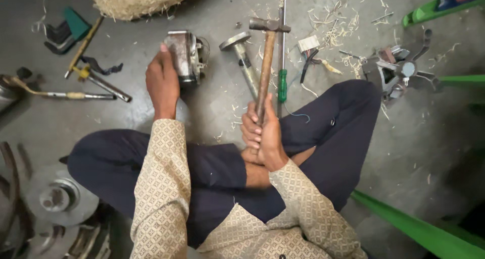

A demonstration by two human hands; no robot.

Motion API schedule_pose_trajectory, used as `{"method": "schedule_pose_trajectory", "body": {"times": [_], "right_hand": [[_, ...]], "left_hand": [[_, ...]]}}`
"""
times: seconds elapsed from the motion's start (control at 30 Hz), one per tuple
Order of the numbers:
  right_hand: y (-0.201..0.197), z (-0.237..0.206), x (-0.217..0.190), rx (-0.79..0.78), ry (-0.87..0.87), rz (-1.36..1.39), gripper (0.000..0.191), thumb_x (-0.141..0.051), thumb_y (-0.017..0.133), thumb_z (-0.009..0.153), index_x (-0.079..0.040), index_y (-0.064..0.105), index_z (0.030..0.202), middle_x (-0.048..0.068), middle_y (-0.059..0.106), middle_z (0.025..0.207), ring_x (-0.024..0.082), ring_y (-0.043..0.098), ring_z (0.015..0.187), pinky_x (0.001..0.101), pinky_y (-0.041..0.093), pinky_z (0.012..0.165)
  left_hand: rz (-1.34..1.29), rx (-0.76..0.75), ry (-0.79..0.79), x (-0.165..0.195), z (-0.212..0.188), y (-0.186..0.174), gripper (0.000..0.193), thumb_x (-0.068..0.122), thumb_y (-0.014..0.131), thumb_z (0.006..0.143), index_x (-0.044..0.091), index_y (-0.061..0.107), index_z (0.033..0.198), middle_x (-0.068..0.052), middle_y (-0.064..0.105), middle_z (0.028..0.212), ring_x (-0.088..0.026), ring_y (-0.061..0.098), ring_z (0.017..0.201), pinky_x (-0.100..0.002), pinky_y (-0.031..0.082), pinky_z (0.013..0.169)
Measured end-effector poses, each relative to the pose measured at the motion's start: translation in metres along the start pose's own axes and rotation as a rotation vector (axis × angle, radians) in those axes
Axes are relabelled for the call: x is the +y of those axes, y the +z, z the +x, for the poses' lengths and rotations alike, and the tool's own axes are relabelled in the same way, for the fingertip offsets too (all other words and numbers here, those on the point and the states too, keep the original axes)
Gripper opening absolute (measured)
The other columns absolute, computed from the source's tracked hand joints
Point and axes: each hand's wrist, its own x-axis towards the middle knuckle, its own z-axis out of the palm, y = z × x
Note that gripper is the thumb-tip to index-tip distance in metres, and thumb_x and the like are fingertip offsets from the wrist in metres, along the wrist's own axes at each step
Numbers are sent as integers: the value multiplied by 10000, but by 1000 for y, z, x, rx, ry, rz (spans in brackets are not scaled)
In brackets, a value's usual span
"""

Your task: The person sits on the workshop floor holding a metal motor-like component and repeatedly strikes it with a hammer, repositioning the part and using a metal dolly as a support while working on their lap.

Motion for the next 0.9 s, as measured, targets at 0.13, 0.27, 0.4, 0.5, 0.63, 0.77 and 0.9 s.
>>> {"method": "schedule_pose_trajectory", "body": {"times": [0.13, 0.27, 0.4, 0.5, 0.63, 0.77, 0.9], "right_hand": [[25, 22, 8, 141, 121, -14, 614, -692, 312, 1015, -140, 387, 757, -60, 264, 523, 71, 213, 368, 240, 176, 294], [26, 27, 2, -150, 415, -137, 624, -694, 319, 1040, -144, 371, 750, -78, 245, 531, 39, 187, 371, 223, 150, 290], [21, 28, 1, -66, 136, -37, 629, -702, 311, 1017, -136, 376, 750, -54, 247, 528, 64, 193, 376, 244, 150, 297], [18, 35, 1, 58, 148, -91, 629, -711, 306, 995, -140, 367, 738, -52, 245, 516, 68, 193, 361, 252, 154, 293], [4, 39, -13, 15, 241, -218, 633, -721, 343, 1004, -141, 374, 752, -61, 243, 522, 58, 190, 367, 249, 154, 295], [-5, 45, -17, -69, 22, 31, 646, -747, 339, 969, -143, 379, 744, -41, 263, 521, 84, 202, 358, 268, 168, 297], [-9, 51, -17, 75, 328, -255, 645, -748, 349, 966, -147, 376, 734, -65, 252, 515, 62, 196, 360, 250, 155, 293]], "left_hand": [[-14, 86, 45, -18, 13, 15, 663, 460, 343, 1135, -78, 638, 882, -270, 646, 831, -445, 571, 793, -495, 415, 748], [-67, 103, -7, -21, 12, 19, 648, 458, 332, 1113, -58, 643, 875, -258, 658, 762, -434, 587, 705, -515, 418, 695], [72, 193, 69, -13, 4, 21, 635, 410, 369, 1116, -65, 629, 785, -285, 620, 737, -471, 550, 684, -563, 359, 661], [74, 216, 64, -6, 2, 25, 597, 379, 394, 1103, -59, 638, 781, -274, 630, 725, -463, 555, 667, -554, 359, 639], [48, 242, -1, 2, -1, 28, 555, 352, 426, 1087, -55, 645, 781, -254, 636, 703, -437, 572, 642, -540, 367, 644], [111, 351, 106, 5, 4, 24, 423, 318, 598, 983, -103, 571, 1022, -275, 619, 938, -408, 574, 840, -476, 435, 789], [-66, 275, 525, 0, 21, 20, 351, 183, 591, 1113, -96, 482, 1294, -247, 531, 1266, -372, 505, 1179, -443, 355, 1023]]}}
